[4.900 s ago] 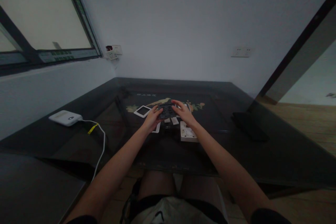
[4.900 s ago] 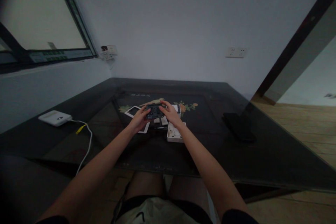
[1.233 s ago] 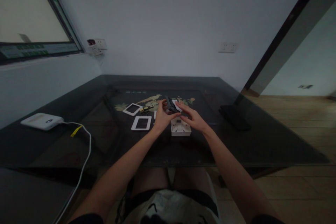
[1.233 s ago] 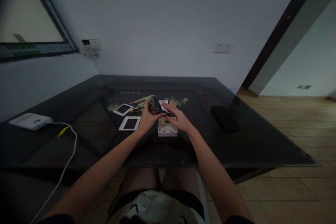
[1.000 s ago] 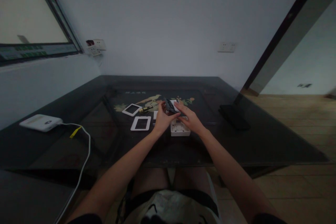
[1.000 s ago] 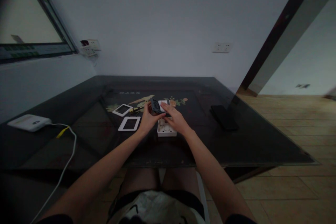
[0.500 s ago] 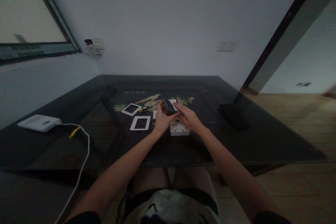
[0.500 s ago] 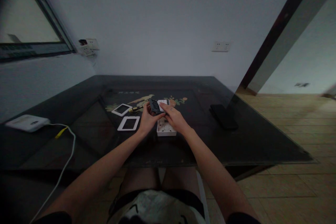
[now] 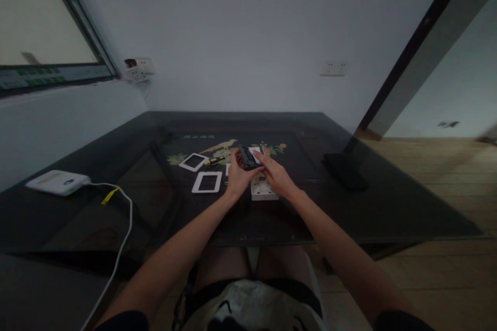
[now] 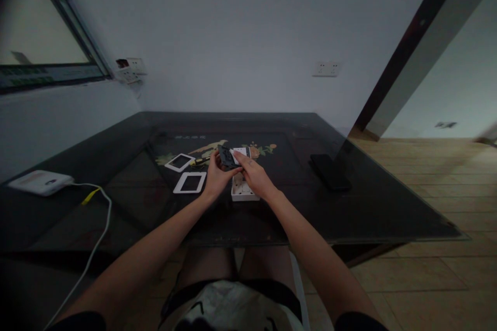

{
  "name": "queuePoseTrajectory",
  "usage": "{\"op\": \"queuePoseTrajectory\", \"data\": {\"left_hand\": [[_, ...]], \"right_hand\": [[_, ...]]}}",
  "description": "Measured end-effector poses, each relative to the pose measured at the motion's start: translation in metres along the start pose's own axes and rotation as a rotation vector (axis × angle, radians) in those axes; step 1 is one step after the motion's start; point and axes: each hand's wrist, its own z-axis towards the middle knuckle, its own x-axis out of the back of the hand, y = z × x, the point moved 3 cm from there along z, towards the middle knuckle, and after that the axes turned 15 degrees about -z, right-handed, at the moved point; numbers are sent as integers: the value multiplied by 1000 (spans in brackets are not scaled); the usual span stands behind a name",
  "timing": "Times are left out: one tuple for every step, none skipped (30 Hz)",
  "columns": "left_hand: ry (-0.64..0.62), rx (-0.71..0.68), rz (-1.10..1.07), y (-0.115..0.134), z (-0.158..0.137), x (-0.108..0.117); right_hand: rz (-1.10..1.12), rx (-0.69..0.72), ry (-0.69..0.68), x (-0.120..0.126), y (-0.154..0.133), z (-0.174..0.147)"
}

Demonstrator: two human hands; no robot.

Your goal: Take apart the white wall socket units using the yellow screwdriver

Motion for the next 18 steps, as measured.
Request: {"op": "queuePoseTrajectory", "data": {"left_hand": [[4, 2, -1, -1, 0, 0], [6, 6, 0, -1, 0, 1], [4, 11, 2, -3, 1, 1], [-3, 17, -1, -4, 2, 1], [-15, 23, -13, -5, 3, 0], [-32, 29, -31, -6, 4, 0], [-49, 35, -51, -6, 5, 0], [-65, 43, -63, -6, 6, 0], [-78, 52, -62, -5, 7, 0], [-88, 59, -45, -4, 8, 0], [-100, 61, -12, -2, 8, 1], [-113, 54, 30, 0, 8, 2], [-133, 38, 73, 2, 7, 2], [-164, 18, 115, 3, 6, 3], [-204, -2, 152, 4, 5, 2], [-253, -23, 185, 4, 4, 2], [-311, -43, 225, 3, 3, 0], [-369, -66, 269, 3, 2, -1]], "right_hand": [[10, -4, 2, 0, 0, 0], [28, -11, 3, 1, 0, 0], [56, -22, 2, 2, 0, 0], [96, -36, -2, 3, 1, 0], [146, -53, -8, 5, 1, 1], [210, -76, -17, 7, 3, 1], [291, -107, -25, 9, 4, 2], [387, -149, -25, 11, 7, 2], [494, -206, -8, 13, 10, 3], [609, -281, 21, 14, 13, 3], [722, -375, 56, 14, 17, 2], [824, -475, 84, 13, 20, 2], [912, -571, 95, 10, 22, 1], [985, -652, 88, 7, 22, 0], [1046, -713, 69, 3, 21, -1], [1093, -749, 47, 0, 18, -1], [1128, -764, 35, -2, 15, -1], [1154, -767, 35, -3, 12, -1]]}}
